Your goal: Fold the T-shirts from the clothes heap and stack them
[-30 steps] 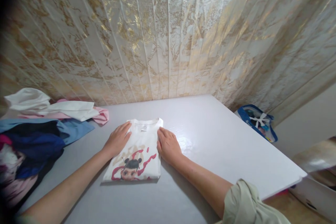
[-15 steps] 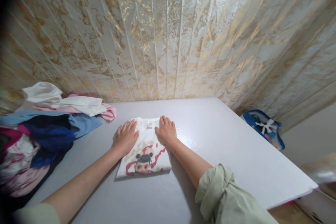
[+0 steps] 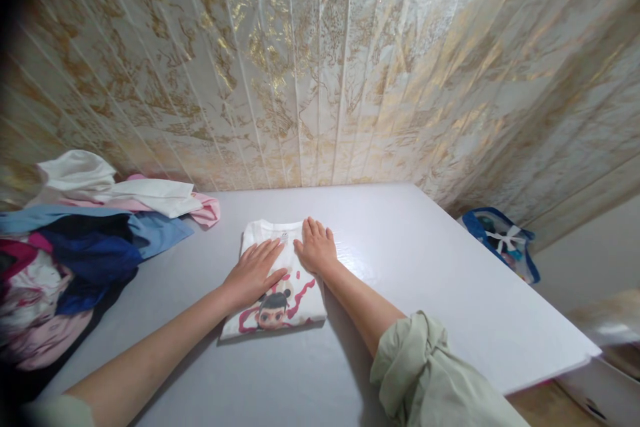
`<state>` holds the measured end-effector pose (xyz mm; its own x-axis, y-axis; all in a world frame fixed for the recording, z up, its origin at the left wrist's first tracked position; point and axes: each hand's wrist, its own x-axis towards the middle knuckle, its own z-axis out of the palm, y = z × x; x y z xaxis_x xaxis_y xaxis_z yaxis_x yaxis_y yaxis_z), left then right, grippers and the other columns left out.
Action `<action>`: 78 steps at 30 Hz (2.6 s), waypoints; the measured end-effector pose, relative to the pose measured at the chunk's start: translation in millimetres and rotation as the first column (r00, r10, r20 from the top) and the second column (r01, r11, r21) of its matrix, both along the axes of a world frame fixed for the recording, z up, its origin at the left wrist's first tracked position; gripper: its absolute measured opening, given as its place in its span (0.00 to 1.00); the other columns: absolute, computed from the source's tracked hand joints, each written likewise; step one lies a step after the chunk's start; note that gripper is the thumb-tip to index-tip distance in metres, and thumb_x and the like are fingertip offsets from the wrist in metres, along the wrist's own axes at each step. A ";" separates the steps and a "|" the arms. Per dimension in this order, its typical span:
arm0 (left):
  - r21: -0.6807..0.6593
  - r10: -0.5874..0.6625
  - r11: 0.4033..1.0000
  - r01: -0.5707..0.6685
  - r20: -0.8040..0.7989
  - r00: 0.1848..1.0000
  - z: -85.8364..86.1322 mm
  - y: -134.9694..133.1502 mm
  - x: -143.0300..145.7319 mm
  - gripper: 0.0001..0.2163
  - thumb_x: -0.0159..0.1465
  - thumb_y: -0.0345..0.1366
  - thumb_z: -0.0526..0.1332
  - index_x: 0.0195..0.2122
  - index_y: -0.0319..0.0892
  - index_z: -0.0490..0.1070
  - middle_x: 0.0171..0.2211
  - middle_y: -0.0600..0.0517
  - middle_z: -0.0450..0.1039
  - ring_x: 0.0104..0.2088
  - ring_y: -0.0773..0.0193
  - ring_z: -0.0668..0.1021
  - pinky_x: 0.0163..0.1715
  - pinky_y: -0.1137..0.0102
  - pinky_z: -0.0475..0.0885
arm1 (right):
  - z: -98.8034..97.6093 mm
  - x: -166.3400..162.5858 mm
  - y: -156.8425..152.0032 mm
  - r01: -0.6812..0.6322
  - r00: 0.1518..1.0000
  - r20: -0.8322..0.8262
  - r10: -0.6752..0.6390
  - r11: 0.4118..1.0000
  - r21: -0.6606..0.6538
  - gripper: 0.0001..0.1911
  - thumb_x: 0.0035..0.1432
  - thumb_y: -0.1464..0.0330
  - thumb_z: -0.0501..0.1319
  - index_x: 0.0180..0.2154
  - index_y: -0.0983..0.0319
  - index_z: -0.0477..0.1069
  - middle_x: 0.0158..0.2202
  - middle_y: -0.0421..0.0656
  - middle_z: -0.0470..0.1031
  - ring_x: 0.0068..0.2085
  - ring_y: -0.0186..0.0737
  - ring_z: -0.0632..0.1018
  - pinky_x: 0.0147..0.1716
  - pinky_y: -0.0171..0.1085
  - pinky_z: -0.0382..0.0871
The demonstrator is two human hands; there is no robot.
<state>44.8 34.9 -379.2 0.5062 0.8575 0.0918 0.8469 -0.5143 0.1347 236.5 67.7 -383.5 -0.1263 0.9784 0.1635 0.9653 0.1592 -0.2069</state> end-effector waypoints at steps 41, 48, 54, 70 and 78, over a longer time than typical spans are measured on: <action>-0.129 -0.179 0.973 0.193 0.113 0.977 -0.7 -119.3 19.1 0.32 0.64 0.58 0.50 0.67 0.52 0.52 0.68 0.50 0.50 0.68 0.47 0.49 0.65 0.47 0.42 | 34.8 -6.8 -55.3 -0.461 0.876 -0.116 0.468 0.884 0.082 0.23 0.69 0.64 0.47 0.62 0.58 0.60 0.63 0.46 0.63 0.63 0.40 0.63 0.60 0.42 0.57; -0.198 -0.219 0.951 0.239 0.117 0.969 12.8 -134.4 6.6 0.32 0.63 0.53 0.56 0.67 0.53 0.51 0.68 0.49 0.50 0.68 0.47 0.51 0.64 0.44 0.45 | 10.8 14.3 -82.9 -0.372 0.928 0.020 0.373 0.927 -0.044 0.26 0.68 0.61 0.49 0.65 0.58 0.56 0.66 0.45 0.57 0.66 0.41 0.57 0.64 0.47 0.48; -0.104 -0.123 0.984 0.145 0.190 0.974 26.9 -118.6 -12.0 0.25 0.69 0.47 0.48 0.66 0.46 0.54 0.65 0.47 0.59 0.64 0.57 0.62 0.64 0.56 0.54 | 24.2 7.8 -76.8 -0.311 0.949 -0.039 0.313 0.950 0.040 0.22 0.66 0.67 0.50 0.60 0.62 0.64 0.61 0.49 0.65 0.61 0.42 0.65 0.60 0.44 0.56; 0.019 0.146 0.989 -0.147 0.030 0.989 -9.5 -102.1 -41.4 0.33 0.65 0.52 0.51 0.66 0.38 0.52 0.69 0.43 0.47 0.68 0.51 0.54 0.64 0.52 0.51 | 4.4 19.4 -123.0 -0.226 0.971 0.064 0.231 0.971 -0.076 0.34 0.65 0.56 0.50 0.67 0.62 0.50 0.69 0.47 0.48 0.68 0.46 0.51 0.65 0.48 0.45; -0.028 0.167 0.986 -0.166 0.263 0.950 -12.7 -96.0 -52.3 0.23 0.69 0.44 0.47 0.61 0.39 0.61 0.64 0.42 0.61 0.61 0.56 0.67 0.61 0.58 0.62 | 13.8 41.9 -119.7 -0.048 0.952 -0.305 0.029 0.997 -0.055 0.25 0.63 0.64 0.51 0.61 0.61 0.58 0.52 0.49 0.73 0.51 0.45 0.73 0.51 0.44 0.66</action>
<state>-7.4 -61.1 -391.9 0.3144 0.9285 0.1977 0.8544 -0.3676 0.3673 278.4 -52.0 -369.7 -0.1182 0.9831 0.1401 0.8485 0.1733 -0.5000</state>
